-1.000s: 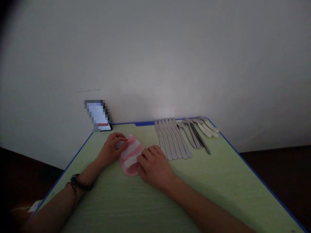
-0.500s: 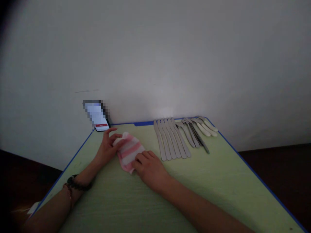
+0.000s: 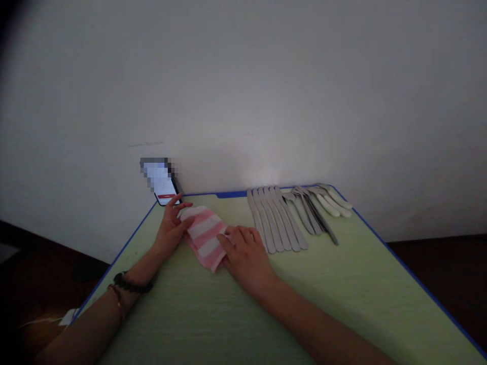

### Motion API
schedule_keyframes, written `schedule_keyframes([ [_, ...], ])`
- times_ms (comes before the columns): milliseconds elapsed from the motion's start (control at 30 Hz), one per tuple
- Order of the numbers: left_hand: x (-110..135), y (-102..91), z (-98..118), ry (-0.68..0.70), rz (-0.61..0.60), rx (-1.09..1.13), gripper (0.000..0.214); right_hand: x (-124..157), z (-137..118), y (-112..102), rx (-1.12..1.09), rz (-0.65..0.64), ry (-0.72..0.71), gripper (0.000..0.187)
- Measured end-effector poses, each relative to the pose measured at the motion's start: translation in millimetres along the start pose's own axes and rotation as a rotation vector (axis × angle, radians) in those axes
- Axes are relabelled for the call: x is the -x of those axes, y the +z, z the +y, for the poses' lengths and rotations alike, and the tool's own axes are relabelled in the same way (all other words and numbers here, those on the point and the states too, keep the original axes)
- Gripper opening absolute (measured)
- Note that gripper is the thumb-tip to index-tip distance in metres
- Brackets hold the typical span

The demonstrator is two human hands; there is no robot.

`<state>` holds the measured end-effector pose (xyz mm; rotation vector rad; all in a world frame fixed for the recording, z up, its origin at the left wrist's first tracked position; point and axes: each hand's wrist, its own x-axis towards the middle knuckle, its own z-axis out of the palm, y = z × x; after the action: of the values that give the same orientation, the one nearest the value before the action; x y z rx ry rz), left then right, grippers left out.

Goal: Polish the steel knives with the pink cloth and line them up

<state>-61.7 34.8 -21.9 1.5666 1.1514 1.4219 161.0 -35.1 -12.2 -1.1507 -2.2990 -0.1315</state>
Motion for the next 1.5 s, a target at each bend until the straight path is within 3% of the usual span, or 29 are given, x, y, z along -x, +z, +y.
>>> schedule_keyframes([
  [100,-1,-3.5,-5,0.034,0.021,-0.101,0.060,-1,0,1,-0.005,-0.070,-0.025,0.022],
  [233,0,-5.8,-5,0.160,0.132,-0.453,0.060,-1,-2,0,0.005,-0.109,-0.036,0.014],
  [300,2,-4.1,-1,0.270,0.121,-0.622,0.058,0,-2,-3,0.000,-0.081,-0.027,0.012],
  [367,6,-0.8,5,0.402,-0.017,-0.765,0.052,1,-3,-8,-0.044,-0.038,-0.027,0.018],
  [433,9,2.9,10,0.497,-0.274,-0.840,0.044,2,-5,-12,-0.103,-0.024,-0.044,0.027],
  [500,11,6.0,10,0.499,-0.497,-0.890,0.040,2,-8,-13,-0.138,-0.058,-0.061,0.030],
  [567,12,8.5,8,0.431,-0.561,-0.968,0.040,0,-12,-11,-0.117,-0.103,-0.032,0.030],
  [700,16,15.4,9,0.328,-0.482,-1.080,0.042,-10,-10,-4,0.049,-0.103,0.110,0.037],
  [867,34,23.2,19,0.212,-0.332,-1.124,0.041,-29,8,-9,0.258,-0.159,0.135,0.030],
  [1033,42,7.0,13,0.207,-0.287,-1.140,0.044,-51,21,-13,0.365,-0.222,0.088,0.019],
  [1167,31,-6.4,0,0.252,-0.266,-1.037,0.046,-67,13,6,0.300,-0.190,0.099,0.016],
  [1300,7,-18.9,-18,0.232,0.117,-0.862,0.051,-75,5,30,0.145,-0.238,0.151,0.016],
  [1400,-16,-32.7,-32,0.178,0.305,-0.858,0.059,-75,7,38,0.049,-0.282,0.219,0.017],
  [1500,-37,-43.9,-45,0.114,0.465,-0.836,0.082,-74,11,38,-0.002,-0.289,0.231,0.019],
])
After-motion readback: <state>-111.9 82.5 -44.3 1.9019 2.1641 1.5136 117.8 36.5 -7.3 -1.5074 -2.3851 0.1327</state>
